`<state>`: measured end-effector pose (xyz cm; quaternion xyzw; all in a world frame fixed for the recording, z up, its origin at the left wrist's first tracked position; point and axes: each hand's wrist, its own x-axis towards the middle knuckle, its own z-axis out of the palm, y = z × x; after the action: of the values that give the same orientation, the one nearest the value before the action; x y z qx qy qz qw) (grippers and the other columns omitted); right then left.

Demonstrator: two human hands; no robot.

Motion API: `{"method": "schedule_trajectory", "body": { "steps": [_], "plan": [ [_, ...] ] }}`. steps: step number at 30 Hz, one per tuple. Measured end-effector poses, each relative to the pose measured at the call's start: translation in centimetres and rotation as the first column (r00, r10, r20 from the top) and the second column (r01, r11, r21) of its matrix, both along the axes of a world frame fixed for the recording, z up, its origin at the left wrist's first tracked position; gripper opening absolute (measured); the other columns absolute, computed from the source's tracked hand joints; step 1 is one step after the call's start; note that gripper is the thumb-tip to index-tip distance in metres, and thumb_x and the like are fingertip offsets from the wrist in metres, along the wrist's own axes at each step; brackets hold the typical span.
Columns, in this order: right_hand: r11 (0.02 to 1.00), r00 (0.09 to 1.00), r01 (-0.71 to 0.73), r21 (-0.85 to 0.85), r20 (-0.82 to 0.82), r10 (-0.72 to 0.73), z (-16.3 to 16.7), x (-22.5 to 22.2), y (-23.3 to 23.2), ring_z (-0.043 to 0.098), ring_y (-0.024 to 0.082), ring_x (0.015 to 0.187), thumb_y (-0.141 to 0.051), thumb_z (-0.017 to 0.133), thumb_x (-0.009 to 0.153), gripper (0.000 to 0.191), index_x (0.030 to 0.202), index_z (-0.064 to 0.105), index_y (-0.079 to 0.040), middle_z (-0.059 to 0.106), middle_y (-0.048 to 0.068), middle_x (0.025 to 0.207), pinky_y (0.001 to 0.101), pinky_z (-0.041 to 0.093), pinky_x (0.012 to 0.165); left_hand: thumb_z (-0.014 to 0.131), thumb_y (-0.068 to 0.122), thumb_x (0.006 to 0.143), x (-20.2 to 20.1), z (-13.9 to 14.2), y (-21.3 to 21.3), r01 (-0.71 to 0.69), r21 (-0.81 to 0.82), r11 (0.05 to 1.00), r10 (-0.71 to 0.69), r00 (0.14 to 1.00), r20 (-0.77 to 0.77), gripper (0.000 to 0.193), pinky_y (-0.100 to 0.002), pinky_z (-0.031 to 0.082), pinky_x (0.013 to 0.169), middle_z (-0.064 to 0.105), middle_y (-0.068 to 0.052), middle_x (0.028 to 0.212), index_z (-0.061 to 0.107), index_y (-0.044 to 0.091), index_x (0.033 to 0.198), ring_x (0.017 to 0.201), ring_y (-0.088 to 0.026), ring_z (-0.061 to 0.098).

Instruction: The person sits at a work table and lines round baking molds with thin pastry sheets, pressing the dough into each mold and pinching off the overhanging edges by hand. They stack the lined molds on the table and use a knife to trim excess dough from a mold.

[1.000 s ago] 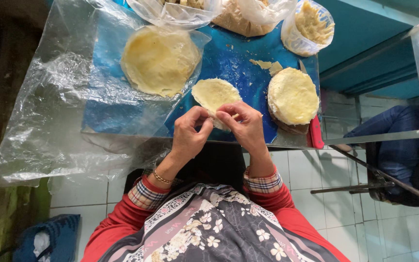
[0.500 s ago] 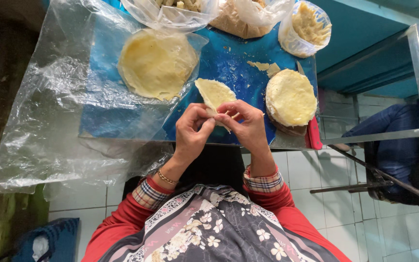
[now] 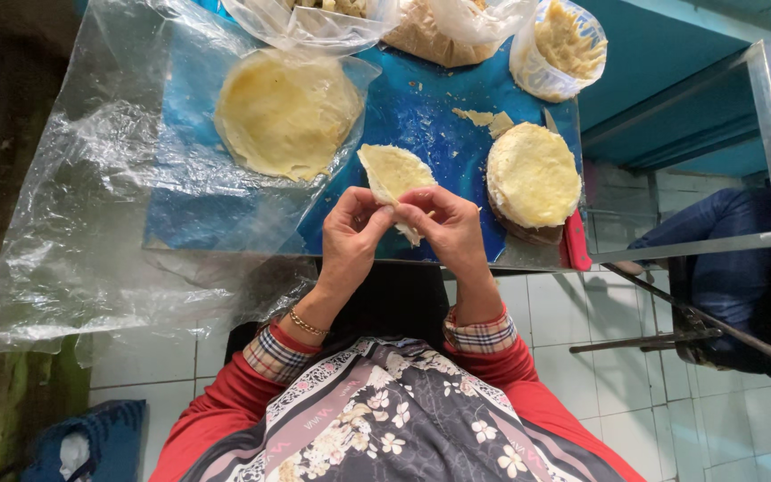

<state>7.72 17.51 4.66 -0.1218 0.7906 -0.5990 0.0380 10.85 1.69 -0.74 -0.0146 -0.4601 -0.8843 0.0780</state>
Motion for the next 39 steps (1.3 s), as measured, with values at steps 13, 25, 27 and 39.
{"method": "schedule_trajectory", "body": {
  "steps": [13, 25, 27, 39],
  "plan": [
    [0.986, 0.998, 0.065, -0.152, 0.025, -0.062, -2.6, 0.4, -0.7, 0.065, 0.006, 0.081, -0.014, 0.067, 0.100, 0.013, 0.105, 0.067, -0.002, 0.068, 0.000, 0.095, 0.0227, 0.056, 0.068, 0.076, 0.008, 0.090, -0.5, 1.0, -0.3, -0.027, -0.207, 0.978, 0.055, 0.990, 0.129, 0.023, -0.022, 0.054, 0.070, 0.066, 0.000, 0.092, 0.057, 0.003, 0.102, 0.082, -0.005, 0.064],
    [0.991, 0.998, -0.066, -0.114, -0.025, 0.063, -0.1, -0.4, 0.5, 0.062, 0.005, 0.084, -0.005, 0.079, 0.091, 0.022, 0.103, 0.060, -0.005, 0.064, 0.001, 0.101, 0.0207, 0.054, 0.064, 0.073, 0.005, 0.094, 0.2, 3.5, -0.3, -0.069, -0.451, 0.890, 0.038, 0.996, -0.078, 0.011, -0.024, 0.060, 0.073, 0.075, -0.004, 0.091, 0.066, -0.001, 0.100, 0.084, -0.006, 0.072],
    [0.981, 0.995, -0.105, -0.162, -0.014, 0.104, 0.2, -0.7, 1.2, 0.062, 0.004, 0.085, -0.004, 0.077, 0.095, 0.017, 0.100, 0.062, -0.004, 0.065, 0.002, 0.102, 0.0202, 0.053, 0.065, 0.072, 0.004, 0.096, 0.3, 3.9, -0.4, -0.017, -0.451, 0.893, -0.002, 0.999, -0.040, 0.008, -0.025, 0.062, 0.074, 0.075, -0.004, 0.091, 0.067, -0.001, 0.099, 0.086, -0.007, 0.072],
    [0.936, 0.887, 0.312, 0.161, -0.403, -0.226, 0.5, 1.3, 0.1, 0.070, 0.005, 0.075, -0.006, 0.076, 0.096, 0.012, 0.102, 0.067, -0.001, 0.073, 0.003, 0.089, 0.0219, 0.058, 0.063, 0.069, 0.002, 0.092, 0.9, 4.8, 0.4, -0.284, -0.587, 0.758, 0.197, 0.958, -0.210, 0.011, -0.025, 0.064, 0.072, 0.075, -0.009, 0.104, 0.058, 0.001, 0.096, 0.089, -0.016, 0.076]
  ]
}}
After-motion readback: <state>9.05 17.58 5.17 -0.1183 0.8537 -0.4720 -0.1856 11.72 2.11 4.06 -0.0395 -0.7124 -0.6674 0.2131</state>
